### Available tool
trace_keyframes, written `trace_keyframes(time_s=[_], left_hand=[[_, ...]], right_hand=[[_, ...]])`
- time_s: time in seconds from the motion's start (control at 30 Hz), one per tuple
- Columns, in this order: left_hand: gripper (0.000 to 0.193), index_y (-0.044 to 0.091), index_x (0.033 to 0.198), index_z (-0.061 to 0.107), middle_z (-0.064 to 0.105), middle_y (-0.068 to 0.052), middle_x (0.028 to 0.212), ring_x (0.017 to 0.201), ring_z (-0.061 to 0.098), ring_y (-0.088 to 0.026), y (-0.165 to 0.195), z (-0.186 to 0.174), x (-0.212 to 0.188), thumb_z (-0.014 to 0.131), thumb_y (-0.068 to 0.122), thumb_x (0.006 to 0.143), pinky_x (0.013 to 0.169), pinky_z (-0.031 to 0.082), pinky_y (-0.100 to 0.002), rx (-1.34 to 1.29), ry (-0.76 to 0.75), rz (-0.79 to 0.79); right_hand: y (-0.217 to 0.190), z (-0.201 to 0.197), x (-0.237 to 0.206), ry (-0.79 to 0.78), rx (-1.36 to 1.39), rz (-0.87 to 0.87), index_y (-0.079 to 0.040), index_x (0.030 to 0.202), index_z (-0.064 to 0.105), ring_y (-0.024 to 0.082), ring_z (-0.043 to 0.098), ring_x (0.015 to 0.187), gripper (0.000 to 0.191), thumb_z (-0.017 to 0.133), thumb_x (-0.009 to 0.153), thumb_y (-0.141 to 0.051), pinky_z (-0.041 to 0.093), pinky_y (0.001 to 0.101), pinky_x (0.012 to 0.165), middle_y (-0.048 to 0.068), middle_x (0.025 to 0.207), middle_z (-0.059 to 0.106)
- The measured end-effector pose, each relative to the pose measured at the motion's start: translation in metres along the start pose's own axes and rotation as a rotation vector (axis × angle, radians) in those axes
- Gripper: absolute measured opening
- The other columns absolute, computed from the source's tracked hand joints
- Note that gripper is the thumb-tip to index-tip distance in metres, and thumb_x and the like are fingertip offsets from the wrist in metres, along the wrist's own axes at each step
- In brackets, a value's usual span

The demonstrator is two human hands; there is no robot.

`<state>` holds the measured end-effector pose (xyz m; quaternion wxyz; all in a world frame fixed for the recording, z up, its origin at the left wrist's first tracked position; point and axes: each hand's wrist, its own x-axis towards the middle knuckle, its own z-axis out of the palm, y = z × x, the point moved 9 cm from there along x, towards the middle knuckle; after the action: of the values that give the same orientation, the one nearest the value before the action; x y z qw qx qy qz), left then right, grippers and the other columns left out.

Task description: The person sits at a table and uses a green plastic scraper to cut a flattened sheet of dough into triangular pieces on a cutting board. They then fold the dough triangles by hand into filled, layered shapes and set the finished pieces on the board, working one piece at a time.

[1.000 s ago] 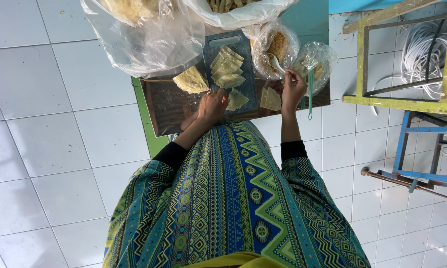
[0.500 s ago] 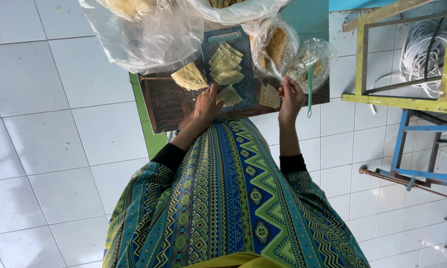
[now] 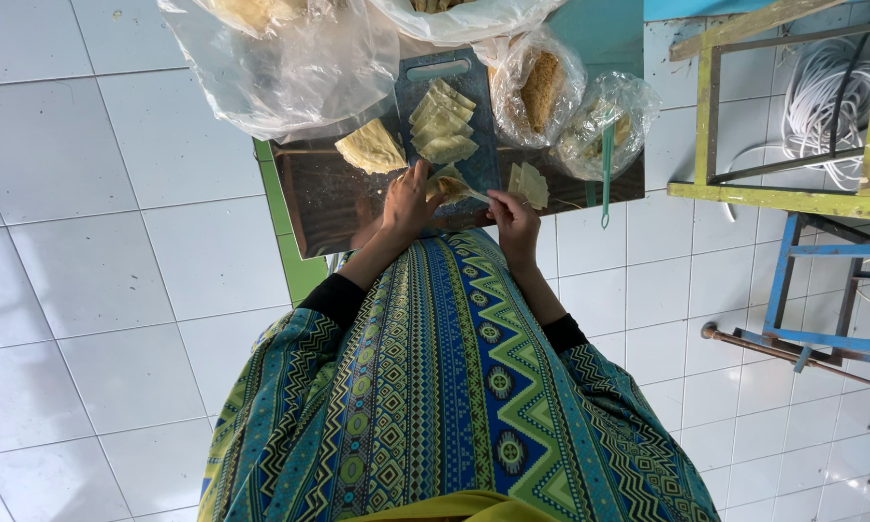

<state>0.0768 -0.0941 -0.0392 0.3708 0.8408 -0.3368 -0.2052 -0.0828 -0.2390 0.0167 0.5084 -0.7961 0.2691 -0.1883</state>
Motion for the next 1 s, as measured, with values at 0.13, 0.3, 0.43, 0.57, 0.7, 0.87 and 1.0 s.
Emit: trace_keyframes(time_s=[0.13,0.3,0.43,0.57,0.7,0.87,1.0], left_hand=[[0.052,0.006,0.118,0.053,0.071,-0.015,0.112,0.103,0.070,-0.035,0.005,-0.002,0.001,0.085,0.028,0.083,0.090,0.050,-0.048,0.022,0.025,0.021],[0.055,0.005,0.115,0.054,0.071,-0.014,0.110,0.102,0.071,-0.034,0.003,0.002,0.003,0.086,0.032,0.080,0.089,0.052,-0.047,0.009,0.034,0.008],[0.057,0.005,0.120,0.052,0.070,-0.014,0.113,0.104,0.070,-0.034,0.000,0.007,0.003,0.086,0.029,0.081,0.091,0.051,-0.047,-0.014,0.007,0.000],[0.060,0.006,0.123,0.050,0.069,-0.015,0.118,0.108,0.068,-0.035,-0.003,0.008,-0.002,0.086,0.019,0.077,0.094,0.049,-0.047,-0.004,-0.041,0.010],[0.069,0.004,0.127,0.046,0.066,-0.019,0.119,0.110,0.066,-0.040,-0.001,0.004,-0.006,0.087,0.017,0.073,0.092,0.049,-0.049,-0.044,-0.012,0.045],[0.052,0.005,0.132,0.045,0.067,-0.021,0.118,0.107,0.067,-0.041,-0.012,-0.001,-0.013,0.073,0.006,0.089,0.092,0.051,-0.051,-0.096,0.044,0.007],[0.047,0.005,0.135,0.042,0.068,-0.020,0.104,0.095,0.071,-0.039,-0.024,0.006,-0.014,0.063,0.003,0.093,0.084,0.056,-0.049,-0.162,-0.020,-0.072]], right_hand=[[-0.041,0.001,-0.006,-0.036,-0.270,-0.241,-0.004,0.115,0.074,0.020,0.073,0.092,0.016,0.071,0.099,-0.003,0.060,0.0300,0.074,0.010,0.108,0.070],[-0.048,0.000,-0.007,-0.055,-0.309,-0.279,-0.005,0.115,0.074,0.022,0.073,0.091,0.016,0.070,0.099,-0.003,0.060,0.0312,0.074,0.011,0.109,0.070],[-0.046,-0.004,-0.010,-0.038,-0.324,-0.265,-0.005,0.114,0.075,0.022,0.073,0.091,0.015,0.071,0.099,-0.003,0.060,0.0314,0.073,0.011,0.108,0.070],[-0.048,-0.010,-0.014,0.008,-0.275,-0.269,-0.005,0.113,0.075,0.022,0.073,0.095,0.014,0.071,0.099,-0.003,0.060,0.0314,0.077,0.010,0.108,0.071],[-0.045,-0.007,-0.013,-0.009,-0.246,-0.242,-0.005,0.113,0.075,0.022,0.073,0.094,0.015,0.072,0.099,-0.003,0.060,0.0309,0.076,0.010,0.107,0.071],[-0.036,-0.010,-0.013,0.031,-0.173,-0.215,-0.004,0.112,0.075,0.019,0.073,0.092,0.014,0.072,0.099,-0.003,0.060,0.0297,0.076,0.011,0.107,0.072],[0.004,-0.013,0.002,0.060,0.232,0.066,0.001,0.114,0.073,0.017,0.075,0.086,0.016,0.069,0.099,-0.002,0.065,0.0291,0.077,0.013,0.103,0.074]])
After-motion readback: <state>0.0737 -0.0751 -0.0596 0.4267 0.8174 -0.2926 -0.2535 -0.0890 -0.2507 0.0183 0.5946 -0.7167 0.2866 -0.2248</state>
